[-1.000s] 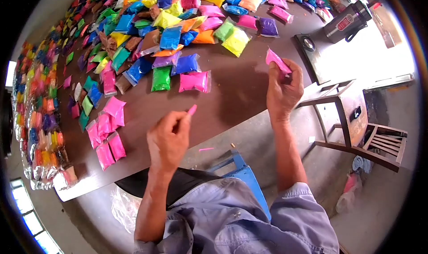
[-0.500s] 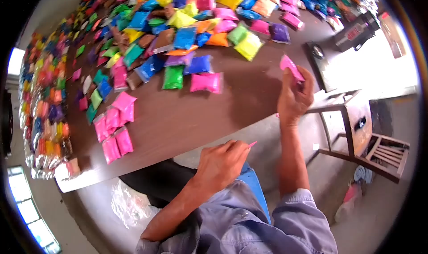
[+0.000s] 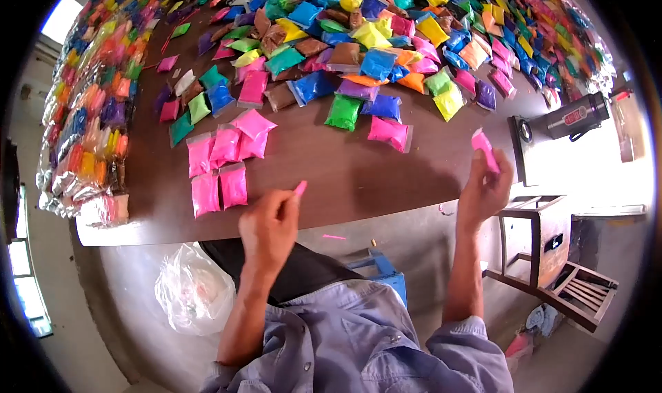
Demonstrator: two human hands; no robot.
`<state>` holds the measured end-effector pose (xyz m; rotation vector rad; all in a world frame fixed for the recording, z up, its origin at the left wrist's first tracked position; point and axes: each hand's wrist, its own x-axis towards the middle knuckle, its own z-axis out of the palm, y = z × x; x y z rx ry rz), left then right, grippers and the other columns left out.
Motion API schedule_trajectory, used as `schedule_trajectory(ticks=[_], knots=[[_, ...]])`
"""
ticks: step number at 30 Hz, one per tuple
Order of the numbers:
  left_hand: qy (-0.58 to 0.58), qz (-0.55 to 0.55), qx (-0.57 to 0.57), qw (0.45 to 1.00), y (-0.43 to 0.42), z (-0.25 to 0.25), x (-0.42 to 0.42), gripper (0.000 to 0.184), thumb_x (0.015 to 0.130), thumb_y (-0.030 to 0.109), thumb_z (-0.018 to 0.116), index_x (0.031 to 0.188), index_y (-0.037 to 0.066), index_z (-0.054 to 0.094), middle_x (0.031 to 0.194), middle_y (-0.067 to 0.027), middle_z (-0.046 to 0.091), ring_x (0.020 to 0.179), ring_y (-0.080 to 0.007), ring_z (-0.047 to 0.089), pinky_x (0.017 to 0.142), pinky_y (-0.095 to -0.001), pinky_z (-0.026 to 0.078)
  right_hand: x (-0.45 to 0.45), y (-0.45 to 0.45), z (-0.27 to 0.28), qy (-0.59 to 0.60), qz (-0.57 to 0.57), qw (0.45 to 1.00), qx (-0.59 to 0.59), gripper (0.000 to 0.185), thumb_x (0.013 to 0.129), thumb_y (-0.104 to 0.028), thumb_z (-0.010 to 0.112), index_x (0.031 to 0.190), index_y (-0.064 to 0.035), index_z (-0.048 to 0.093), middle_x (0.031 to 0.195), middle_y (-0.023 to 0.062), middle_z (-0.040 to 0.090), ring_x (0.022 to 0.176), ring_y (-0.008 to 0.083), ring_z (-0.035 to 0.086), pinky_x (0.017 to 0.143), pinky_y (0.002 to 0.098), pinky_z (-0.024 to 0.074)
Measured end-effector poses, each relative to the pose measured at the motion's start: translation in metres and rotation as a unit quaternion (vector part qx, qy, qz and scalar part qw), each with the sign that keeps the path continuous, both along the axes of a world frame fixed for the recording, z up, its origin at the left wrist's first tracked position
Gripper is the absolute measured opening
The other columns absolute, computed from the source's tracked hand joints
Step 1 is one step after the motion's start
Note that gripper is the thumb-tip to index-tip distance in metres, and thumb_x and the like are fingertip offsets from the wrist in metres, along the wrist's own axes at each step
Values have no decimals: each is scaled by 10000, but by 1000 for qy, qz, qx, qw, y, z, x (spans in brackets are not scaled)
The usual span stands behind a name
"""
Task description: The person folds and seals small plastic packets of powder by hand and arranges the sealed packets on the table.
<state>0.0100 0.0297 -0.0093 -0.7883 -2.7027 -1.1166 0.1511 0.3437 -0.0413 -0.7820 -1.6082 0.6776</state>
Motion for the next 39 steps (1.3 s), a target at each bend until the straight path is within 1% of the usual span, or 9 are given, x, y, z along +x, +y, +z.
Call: schedule_trajectory(ticks=[6,7,9,13,16,20,24,27,39], knots=[[-45,-251,-44,966,31,-10,70,172,940,214,688,821,108,624,761,-86,668,704,-298,689,590,-434,524,-7,-83,17,-78,175,979,68,284,948,-18,722,1217,4,633,1265,156,638,1047,197,635,829,298,539],[-71,-260,-18,963,28,-8,75,178,947,234,677,835,102,634,769,-87,674,713,-300,693,595,-439,527,-7,-94,18,-88,189,977,53,283,875,31,758,1138,25,654,1161,195,670,1011,280,674,808,354,565],[-133,-275,-9,952,16,-3,74,153,939,211,689,893,66,675,802,-110,703,703,-323,694,601,-421,536,-12,-111,25,-106,227,962,104,283,825,41,787,1085,-2,683,1104,191,687,949,283,691,762,343,568],[-189,-190,86,960,-25,-1,59,98,919,135,715,928,39,695,793,-140,704,658,-282,699,596,-361,534,-16,-140,22,-146,292,940,102,287,767,32,825,1026,-30,719,1097,175,682,927,283,694,719,346,578],[-242,-73,117,961,-46,10,47,89,931,74,729,919,3,678,711,-85,660,627,-88,609,583,-260,485,-23,-153,25,-194,298,924,140,332,727,33,839,1029,-51,729,1117,149,671,932,283,691,698,340,580],[-201,-59,177,962,-39,19,35,85,959,61,713,927,-8,673,726,-47,670,644,-55,592,593,-236,489,-14,-161,31,-246,351,896,116,392,699,13,850,1062,-75,732,1178,123,648,941,255,677,647,328,572],[-125,-70,162,976,-14,5,33,78,925,40,744,927,7,673,748,-90,682,622,-121,641,585,-273,514,-10,-163,18,-211,352,906,99,410,677,-25,865,1059,-84,730,1186,118,646,954,269,671,641,332,565],[-38,-90,103,990,1,0,32,117,870,34,781,885,33,664,734,-111,668,584,-274,637,545,-358,499,-8,-165,16,-224,339,905,124,419,665,-8,862,1055,-85,730,1188,113,647,969,288,667,695,362,571],[65,-115,2,991,-2,3,27,155,849,47,791,926,79,660,789,-70,680,684,-288,682,615,-383,528,-20,-160,43,-296,351,886,69,415,670,16,839,1068,-54,742,1050,115,635,922,284,643,710,356,554]])
